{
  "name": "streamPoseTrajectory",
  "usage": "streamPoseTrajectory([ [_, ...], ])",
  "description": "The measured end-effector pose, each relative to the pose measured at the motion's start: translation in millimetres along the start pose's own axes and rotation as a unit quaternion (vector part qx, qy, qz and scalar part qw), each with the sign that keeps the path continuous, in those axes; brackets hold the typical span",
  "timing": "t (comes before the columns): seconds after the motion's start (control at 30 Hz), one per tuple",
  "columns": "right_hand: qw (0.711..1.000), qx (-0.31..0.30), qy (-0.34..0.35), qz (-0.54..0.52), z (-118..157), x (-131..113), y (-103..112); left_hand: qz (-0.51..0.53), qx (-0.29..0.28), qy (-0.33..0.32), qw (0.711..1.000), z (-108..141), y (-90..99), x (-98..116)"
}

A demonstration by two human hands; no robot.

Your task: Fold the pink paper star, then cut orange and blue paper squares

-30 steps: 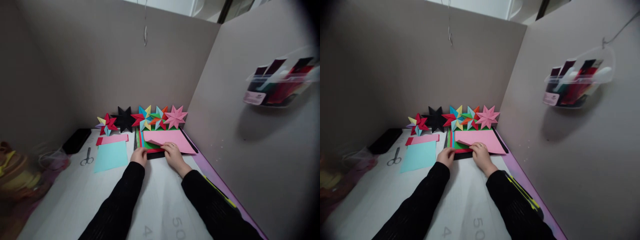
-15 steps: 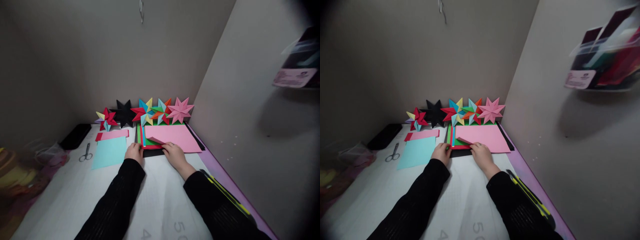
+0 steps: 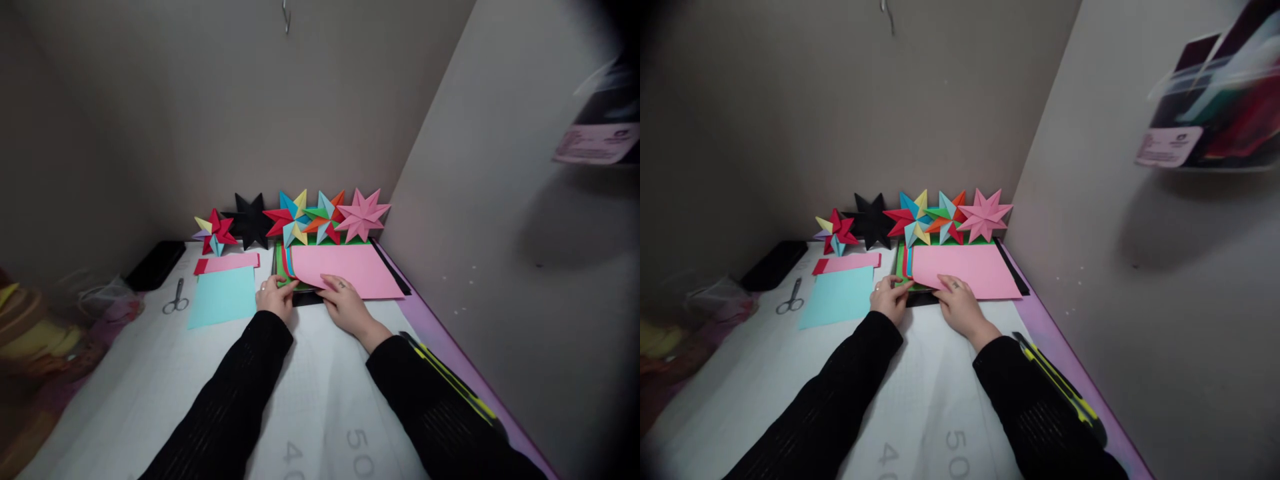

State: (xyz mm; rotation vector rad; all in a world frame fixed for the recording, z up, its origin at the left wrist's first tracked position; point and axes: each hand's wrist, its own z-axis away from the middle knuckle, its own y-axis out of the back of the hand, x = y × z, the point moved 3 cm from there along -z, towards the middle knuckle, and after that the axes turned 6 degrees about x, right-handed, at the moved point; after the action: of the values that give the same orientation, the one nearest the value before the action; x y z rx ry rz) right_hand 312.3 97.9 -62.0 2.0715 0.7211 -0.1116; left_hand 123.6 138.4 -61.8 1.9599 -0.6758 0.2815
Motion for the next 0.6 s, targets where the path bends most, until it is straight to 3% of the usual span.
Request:
streamPoseTrajectory([
  [0.33, 0.999, -0.015, -0.002, -0.031, 1.8, 5.2, -5.7, 0.050, 0.003, 0.108, 0.993, -6.5, -2.7, -23.4],
  [0.6, 0.999, -0.027, -0.001, -0.028, 2.4, 5.8, -7.3, 0.143, 0.022, 0.118, 0.982, -4.6, -7.1, -30.6],
])
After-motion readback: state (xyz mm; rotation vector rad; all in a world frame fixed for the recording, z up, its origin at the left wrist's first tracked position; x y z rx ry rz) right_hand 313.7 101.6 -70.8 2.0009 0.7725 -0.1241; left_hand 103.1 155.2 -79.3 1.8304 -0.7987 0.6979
